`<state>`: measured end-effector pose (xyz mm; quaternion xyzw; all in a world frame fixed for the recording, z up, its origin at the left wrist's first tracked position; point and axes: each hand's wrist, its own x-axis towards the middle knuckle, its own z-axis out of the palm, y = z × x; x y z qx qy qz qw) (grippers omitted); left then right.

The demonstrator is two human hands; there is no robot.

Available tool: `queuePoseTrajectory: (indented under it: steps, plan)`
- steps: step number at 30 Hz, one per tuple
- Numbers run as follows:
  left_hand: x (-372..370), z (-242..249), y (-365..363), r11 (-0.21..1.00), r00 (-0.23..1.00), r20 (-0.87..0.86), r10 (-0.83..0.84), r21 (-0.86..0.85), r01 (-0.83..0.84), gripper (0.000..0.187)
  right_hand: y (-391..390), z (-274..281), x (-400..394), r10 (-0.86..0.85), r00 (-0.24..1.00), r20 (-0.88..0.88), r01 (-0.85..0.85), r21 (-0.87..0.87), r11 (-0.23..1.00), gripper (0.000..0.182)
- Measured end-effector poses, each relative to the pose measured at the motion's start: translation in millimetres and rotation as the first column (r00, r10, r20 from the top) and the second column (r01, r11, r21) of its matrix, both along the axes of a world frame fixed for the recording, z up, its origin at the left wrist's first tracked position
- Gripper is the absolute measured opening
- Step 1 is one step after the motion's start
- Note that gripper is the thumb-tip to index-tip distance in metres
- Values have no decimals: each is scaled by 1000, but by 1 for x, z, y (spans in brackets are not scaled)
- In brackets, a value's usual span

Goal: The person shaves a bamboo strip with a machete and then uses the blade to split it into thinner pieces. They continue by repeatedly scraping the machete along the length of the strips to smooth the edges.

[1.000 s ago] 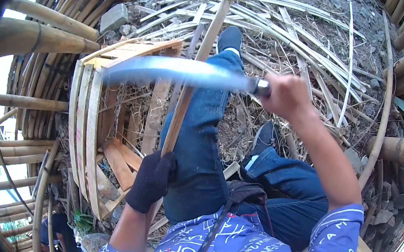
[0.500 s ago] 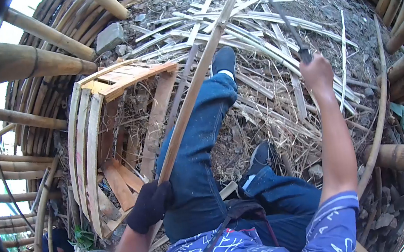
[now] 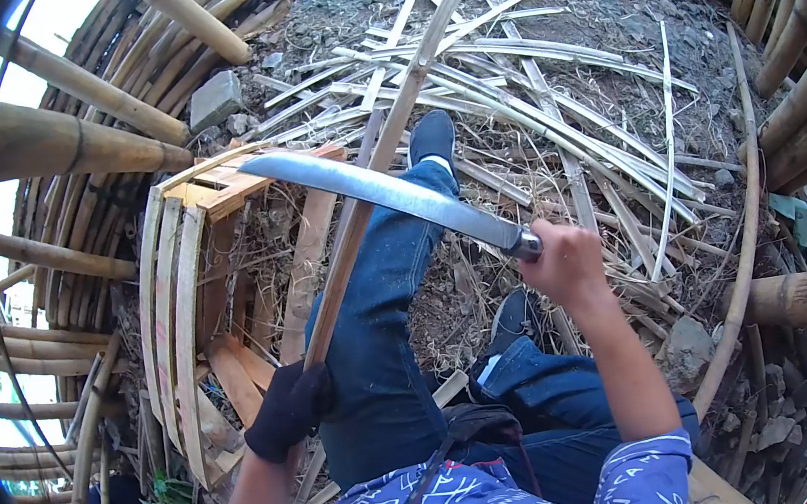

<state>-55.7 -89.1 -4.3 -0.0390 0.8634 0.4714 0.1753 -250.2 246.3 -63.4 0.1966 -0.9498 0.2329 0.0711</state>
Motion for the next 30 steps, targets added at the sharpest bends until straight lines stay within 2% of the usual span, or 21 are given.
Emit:
queuePoseTrajectory:
  steps: [2, 4, 5, 7, 8, 10, 13, 14, 15, 17, 18, 19, 21, 22, 24, 28, 30]
  plan:
    - [-1, 7, 7, 999, 999, 19, 31, -17, -31, 12, -8, -5, 15, -66, 995, 70, 71, -73, 995, 15]
    - [-1, 16, 15, 967, 946, 202, 254, -50, -249, 20, -20, -14, 30, -81, 990, 119, 97, -133, 986, 16]
    - [0, 22, 19, 961, 941, 198, 275, -51, -271, 20, -27, -18, 37, -107, 979, 173, 139, -187, 972, 16]
    - [8, 35, 25, 938, 909, 230, 347, -92, -334, 28, -41, -22, 51, -62, 983, 171, 97, -200, 975, 17]
    - [15, 36, 23, 929, 900, 227, 371, -101, -357, 28, -49, -21, 58, -84, 975, 205, 127, -204, 971, 17]
    - [34, 38, 13, 943, 954, 119, 277, -226, -246, 29, -58, -26, 67, -67, 967, 245, 130, -252, 959, 17]
    - [59, 53, 3, 933, 961, 88, 261, -278, -228, 30, -64, -35, 78, -31, 971, 238, 91, -245, 965, 16]
    - [66, 58, 2, 948, 959, 64, 277, -179, -263, 29, -66, -36, 79, -16, 969, 245, 79, -250, 965, 16]
    - [72, 63, -1, 944, 955, 72, 289, -187, -272, 29, -67, -35, 81, -13, 972, 233, 67, -223, 973, 16]
    - [77, 73, -6, 935, 903, 260, 343, -186, -302, 27, -68, -36, 85, -7, 975, 224, 53, -199, 979, 16]
    - [71, 81, 1, 843, 731, 451, 513, -101, -529, 21, -69, -38, 85, -10, 971, 237, 58, -196, 979, 17]
    - [70, 80, 2, 841, 729, 449, 517, -106, -531, 21, -69, -39, 85, -13, 968, 249, 62, -191, 980, 20]
    - [65, 74, 1, 882, 861, 263, 435, -315, -349, 22, -69, -39, 85, -1, 972, 237, 58, -232, 971, 18]
    - [60, 73, 2, 881, 862, 259, 436, -316, -351, 22, -68, -38, 85, 4, 975, 224, 58, -267, 962, 16]
    - [47, 70, 4, 912, 939, 113, 325, -300, -280, 22, -64, -32, 86, 8, 963, 269, 79, -309, 948, 16]
    - [15, 50, 14, 950, 978, -36, 207, -231, -210, 20, -52, -14, 85, 16, 934, 358, 134, -390, 911, 15]
    - [-1, 43, 26, 970, 981, -152, 124, -189, -152, 22, -49, -6, 88, 35, 942, 334, 117, -423, 899, 15]
